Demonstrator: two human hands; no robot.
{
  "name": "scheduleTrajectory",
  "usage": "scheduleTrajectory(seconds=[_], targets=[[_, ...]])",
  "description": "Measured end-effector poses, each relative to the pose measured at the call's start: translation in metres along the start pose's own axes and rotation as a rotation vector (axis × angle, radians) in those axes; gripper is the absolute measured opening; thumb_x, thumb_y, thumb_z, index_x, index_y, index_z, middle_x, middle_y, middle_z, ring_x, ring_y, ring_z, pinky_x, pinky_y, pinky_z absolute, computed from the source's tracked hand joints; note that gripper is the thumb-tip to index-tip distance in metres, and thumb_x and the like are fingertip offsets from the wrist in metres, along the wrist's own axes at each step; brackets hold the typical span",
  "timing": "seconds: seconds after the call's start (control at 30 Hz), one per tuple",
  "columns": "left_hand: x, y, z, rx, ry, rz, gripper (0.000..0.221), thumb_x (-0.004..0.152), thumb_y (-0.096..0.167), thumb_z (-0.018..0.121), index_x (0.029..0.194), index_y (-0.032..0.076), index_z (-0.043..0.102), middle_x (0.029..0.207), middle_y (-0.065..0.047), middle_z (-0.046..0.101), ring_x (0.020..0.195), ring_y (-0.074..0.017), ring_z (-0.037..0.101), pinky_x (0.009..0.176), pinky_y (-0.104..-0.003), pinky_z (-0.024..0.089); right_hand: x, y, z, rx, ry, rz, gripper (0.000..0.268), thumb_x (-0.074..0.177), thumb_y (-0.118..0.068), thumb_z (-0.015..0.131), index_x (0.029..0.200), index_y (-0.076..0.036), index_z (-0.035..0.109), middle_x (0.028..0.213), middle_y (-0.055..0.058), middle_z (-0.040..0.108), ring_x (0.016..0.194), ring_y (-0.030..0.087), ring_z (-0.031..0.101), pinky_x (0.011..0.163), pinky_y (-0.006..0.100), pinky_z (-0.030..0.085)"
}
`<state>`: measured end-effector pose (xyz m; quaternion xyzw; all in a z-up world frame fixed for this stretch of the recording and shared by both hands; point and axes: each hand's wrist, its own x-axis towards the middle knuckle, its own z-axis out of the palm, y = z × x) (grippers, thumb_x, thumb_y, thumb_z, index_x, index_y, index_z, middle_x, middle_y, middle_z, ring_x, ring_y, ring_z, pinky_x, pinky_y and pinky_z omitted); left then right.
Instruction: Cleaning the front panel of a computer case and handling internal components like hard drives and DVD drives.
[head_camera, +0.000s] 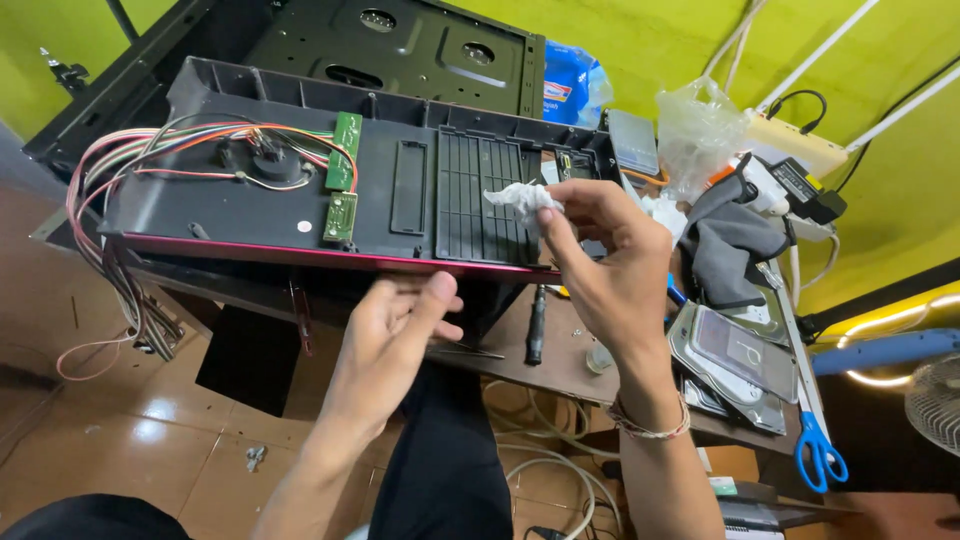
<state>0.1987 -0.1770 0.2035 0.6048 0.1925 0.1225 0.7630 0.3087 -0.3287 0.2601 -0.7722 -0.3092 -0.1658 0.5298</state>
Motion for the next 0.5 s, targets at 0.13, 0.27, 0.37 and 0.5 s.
scheduleTrajectory(seconds=[0.13,0.27,0.37,0.5], targets=[[0.012,0.010,0.003,-0.427,0.198,-0.043,0.057,0.093,0.037,0.069,0.104,-0.013,0.046,0.093,-0.019,0.048,0.089,-0.0444,0.073,0.093,-0.055,0.057,-0.001,-0.003,0.014,0.003,-0.010,0.052,0.014,0.092,0.001,0.075,0.104,-0.005,0.071,0.083,0.007,0.076,0.073,0.011,0.067,0.061,0.026,0.054],[0.016,0.024,0.006,-0.557,0.265,-0.036,0.051,0.085,0.024,0.077,0.112,-0.007,0.046,0.099,-0.014,0.044,0.084,-0.0353,0.070,0.096,-0.055,0.059,0.000,-0.002,0.011,0.014,-0.062,0.053,0.017,0.094,0.004,0.071,0.109,-0.003,0.068,0.080,0.014,0.072,0.071,0.017,0.066,0.059,0.031,0.057],[0.004,0.041,0.004,-0.565,0.262,-0.076,0.050,0.084,0.019,0.075,0.115,-0.008,0.048,0.101,-0.015,0.042,0.087,-0.0383,0.069,0.097,-0.057,0.058,0.001,-0.010,0.007,0.042,-0.096,0.052,0.024,0.096,0.006,0.066,0.118,-0.006,0.065,0.079,0.014,0.068,0.072,0.016,0.066,0.059,0.031,0.060],[-0.010,0.046,-0.006,-0.611,0.313,-0.153,0.054,0.083,0.012,0.072,0.127,-0.006,0.048,0.106,-0.014,0.038,0.086,-0.0399,0.068,0.093,-0.061,0.057,0.001,-0.019,0.005,0.119,-0.179,0.077,0.024,0.096,0.007,0.065,0.117,-0.005,0.070,0.078,0.014,0.070,0.071,0.019,0.073,0.059,0.031,0.065]])
